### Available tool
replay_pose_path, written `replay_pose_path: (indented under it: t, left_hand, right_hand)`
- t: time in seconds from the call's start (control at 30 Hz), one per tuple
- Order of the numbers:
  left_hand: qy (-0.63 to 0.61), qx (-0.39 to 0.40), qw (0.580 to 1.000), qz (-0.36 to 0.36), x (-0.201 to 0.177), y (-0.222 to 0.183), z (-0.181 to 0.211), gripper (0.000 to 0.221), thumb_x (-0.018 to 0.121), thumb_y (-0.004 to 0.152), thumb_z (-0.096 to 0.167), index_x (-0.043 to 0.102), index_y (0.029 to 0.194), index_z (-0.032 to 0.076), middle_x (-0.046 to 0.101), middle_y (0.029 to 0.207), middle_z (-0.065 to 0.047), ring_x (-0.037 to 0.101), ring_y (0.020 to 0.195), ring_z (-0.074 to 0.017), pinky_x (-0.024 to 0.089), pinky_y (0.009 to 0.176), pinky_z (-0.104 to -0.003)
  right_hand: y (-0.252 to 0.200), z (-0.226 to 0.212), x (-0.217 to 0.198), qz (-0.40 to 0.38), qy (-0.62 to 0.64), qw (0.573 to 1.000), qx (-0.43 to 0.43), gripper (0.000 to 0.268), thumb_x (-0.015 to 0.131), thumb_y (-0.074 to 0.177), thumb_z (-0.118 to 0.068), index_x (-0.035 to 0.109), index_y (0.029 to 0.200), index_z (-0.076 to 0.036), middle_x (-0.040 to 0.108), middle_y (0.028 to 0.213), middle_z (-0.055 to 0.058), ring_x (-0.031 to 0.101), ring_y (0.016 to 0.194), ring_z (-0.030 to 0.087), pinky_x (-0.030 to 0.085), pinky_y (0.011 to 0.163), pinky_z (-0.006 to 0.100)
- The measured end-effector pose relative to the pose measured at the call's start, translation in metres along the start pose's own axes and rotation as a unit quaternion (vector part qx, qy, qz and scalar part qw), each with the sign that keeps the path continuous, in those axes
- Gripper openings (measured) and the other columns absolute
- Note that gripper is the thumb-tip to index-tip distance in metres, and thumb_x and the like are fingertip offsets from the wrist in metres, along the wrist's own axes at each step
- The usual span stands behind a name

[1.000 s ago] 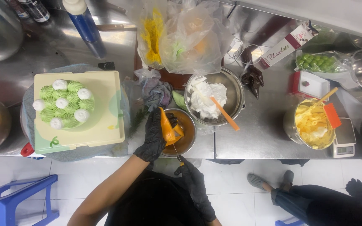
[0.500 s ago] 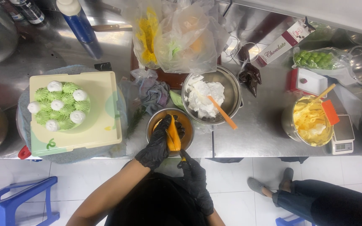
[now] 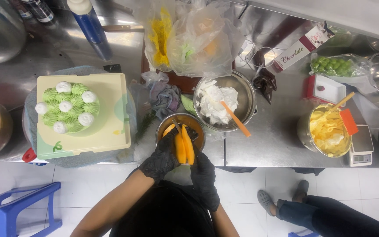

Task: Peeling a whole mango with a peeler, then slicing it into small pieces with a knife and placing them on top of a decorated cake.

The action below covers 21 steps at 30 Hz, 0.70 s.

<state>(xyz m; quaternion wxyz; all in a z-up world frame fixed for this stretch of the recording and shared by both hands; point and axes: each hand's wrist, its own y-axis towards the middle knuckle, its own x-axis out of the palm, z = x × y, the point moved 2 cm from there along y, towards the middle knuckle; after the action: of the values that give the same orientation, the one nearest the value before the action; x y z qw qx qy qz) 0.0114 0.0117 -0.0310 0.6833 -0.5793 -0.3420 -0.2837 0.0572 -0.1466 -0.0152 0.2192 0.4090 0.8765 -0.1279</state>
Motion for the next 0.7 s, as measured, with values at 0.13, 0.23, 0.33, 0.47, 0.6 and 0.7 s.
replay_pose_path:
  t: [0.13, 0.23, 0.33, 0.47, 0.6, 0.7]
  left_hand:
    - [-0.013, -0.009, 1.000, -0.005, -0.002, -0.004, 0.003, 0.046, 0.063, 0.098, 0.034, 0.058, 0.135, 0.006, 0.067, 0.124, -0.016, 0.067, 0.111, -0.0307, 0.058, 0.095, -0.044]
    - [-0.025, -0.019, 0.999, -0.010, -0.002, -0.006, 0.005, 0.046, 0.062, 0.098, 0.033, 0.057, 0.135, 0.007, 0.066, 0.124, -0.016, 0.067, 0.112, -0.0304, 0.058, 0.096, -0.044]
    - [-0.037, -0.029, 0.999, -0.016, 0.000, -0.009, 0.005, 0.045, 0.061, 0.099, 0.032, 0.056, 0.136, 0.008, 0.066, 0.125, -0.015, 0.067, 0.112, -0.0301, 0.058, 0.097, -0.044]
    - [-0.040, -0.052, 0.998, 0.022, 0.015, -0.019, 0.013, 0.044, 0.061, 0.099, 0.031, 0.057, 0.136, 0.010, 0.067, 0.124, -0.013, 0.067, 0.111, -0.0282, 0.057, 0.097, -0.044]
    - [-0.020, -0.052, 0.998, -0.026, 0.009, -0.003, 0.017, 0.043, 0.062, 0.095, 0.030, 0.060, 0.134, 0.010, 0.069, 0.117, -0.008, 0.068, 0.105, -0.0256, 0.059, 0.091, -0.045]
    - [0.041, -0.048, 0.987, 0.146, 0.000, 0.004, 0.021, 0.040, 0.063, 0.100, 0.033, 0.058, 0.133, 0.011, 0.067, 0.119, -0.014, 0.068, 0.108, -0.0282, 0.059, 0.095, -0.044]
  right_hand:
    - [0.003, -0.012, 0.001, 0.006, -0.019, 1.000, 0.000, 0.051, 0.060, 0.093, 0.004, 0.061, 0.141, -0.013, 0.076, 0.114, 0.013, 0.075, 0.103, 0.021, 0.059, 0.089, 0.034]
    - [0.006, -0.026, 0.000, 0.001, -0.032, 0.999, 0.028, 0.056, 0.057, 0.091, 0.006, 0.060, 0.142, -0.015, 0.075, 0.118, 0.014, 0.074, 0.108, 0.022, 0.058, 0.091, 0.034]
    - [0.009, -0.030, 0.000, 0.002, -0.023, 1.000, 0.007, 0.052, 0.060, 0.094, 0.001, 0.057, 0.143, -0.016, 0.073, 0.123, 0.015, 0.073, 0.113, 0.025, 0.058, 0.092, 0.037]
    - [0.017, -0.019, 0.001, -0.008, -0.146, 0.989, -0.036, 0.057, 0.058, 0.095, -0.002, 0.051, 0.149, -0.019, 0.072, 0.124, 0.015, 0.073, 0.108, 0.029, 0.060, 0.088, 0.039]
    - [0.025, -0.019, -0.004, -0.002, -0.163, 0.979, -0.118, 0.057, 0.058, 0.097, -0.005, 0.050, 0.151, -0.023, 0.073, 0.121, 0.015, 0.076, 0.103, 0.031, 0.063, 0.083, 0.039]
    - [0.032, -0.039, -0.010, -0.012, -0.276, 0.957, -0.091, 0.057, 0.065, 0.096, -0.017, 0.048, 0.150, -0.026, 0.072, 0.115, 0.013, 0.074, 0.089, 0.031, 0.060, 0.069, 0.041]
